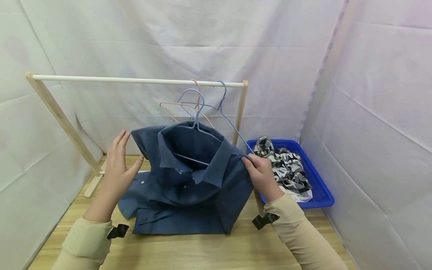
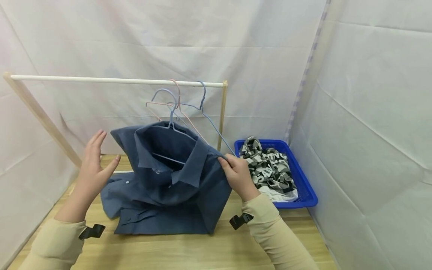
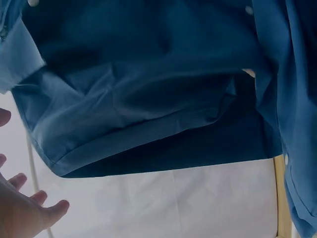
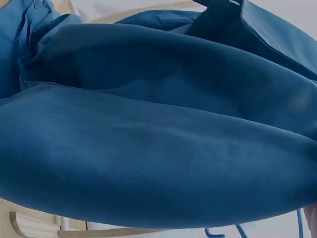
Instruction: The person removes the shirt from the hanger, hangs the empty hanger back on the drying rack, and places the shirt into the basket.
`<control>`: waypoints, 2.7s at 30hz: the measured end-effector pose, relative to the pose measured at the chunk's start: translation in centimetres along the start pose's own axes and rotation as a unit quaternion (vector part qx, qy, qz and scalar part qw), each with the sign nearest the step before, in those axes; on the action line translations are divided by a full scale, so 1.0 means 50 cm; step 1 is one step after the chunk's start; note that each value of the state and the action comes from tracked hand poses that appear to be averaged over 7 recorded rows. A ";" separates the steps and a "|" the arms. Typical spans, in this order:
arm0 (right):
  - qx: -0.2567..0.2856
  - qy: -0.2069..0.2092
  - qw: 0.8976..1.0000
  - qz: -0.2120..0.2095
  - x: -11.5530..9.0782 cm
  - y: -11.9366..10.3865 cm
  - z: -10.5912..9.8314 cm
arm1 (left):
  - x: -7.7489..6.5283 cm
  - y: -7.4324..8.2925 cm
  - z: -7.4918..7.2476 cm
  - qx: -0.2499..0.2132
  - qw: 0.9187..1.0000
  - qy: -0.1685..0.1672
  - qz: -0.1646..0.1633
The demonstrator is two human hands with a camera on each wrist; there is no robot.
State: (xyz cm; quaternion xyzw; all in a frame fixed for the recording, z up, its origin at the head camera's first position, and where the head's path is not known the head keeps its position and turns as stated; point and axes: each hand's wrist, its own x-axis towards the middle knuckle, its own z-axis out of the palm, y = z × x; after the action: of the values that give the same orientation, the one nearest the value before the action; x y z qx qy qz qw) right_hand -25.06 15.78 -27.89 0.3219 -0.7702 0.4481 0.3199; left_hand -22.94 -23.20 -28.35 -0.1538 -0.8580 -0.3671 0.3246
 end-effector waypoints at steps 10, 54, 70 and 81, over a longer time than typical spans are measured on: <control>0.032 -0.035 0.999 -0.012 -0.023 -0.043 -0.020 | 0.016 -0.023 0.009 0.004 0.998 -0.064 0.006; 0.036 -0.106 0.994 0.007 -0.065 -0.030 0.014 | -0.001 0.097 0.099 -0.075 0.984 -0.160 0.012; 0.010 -0.138 0.989 0.050 -0.092 0.004 0.039 | -0.001 0.125 0.117 -0.027 0.992 -0.123 -0.025; -0.104 -0.116 0.987 0.041 -0.077 -0.053 0.038 | 0.003 0.137 0.129 -0.040 0.992 -0.061 -0.104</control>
State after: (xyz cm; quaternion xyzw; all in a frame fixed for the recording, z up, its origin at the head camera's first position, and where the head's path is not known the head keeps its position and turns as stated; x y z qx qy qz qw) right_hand -21.10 13.82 -30.35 0.3054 -0.8569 0.3379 0.2413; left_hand -22.49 -13.81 -27.96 -0.0984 -0.8723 -0.4227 0.2252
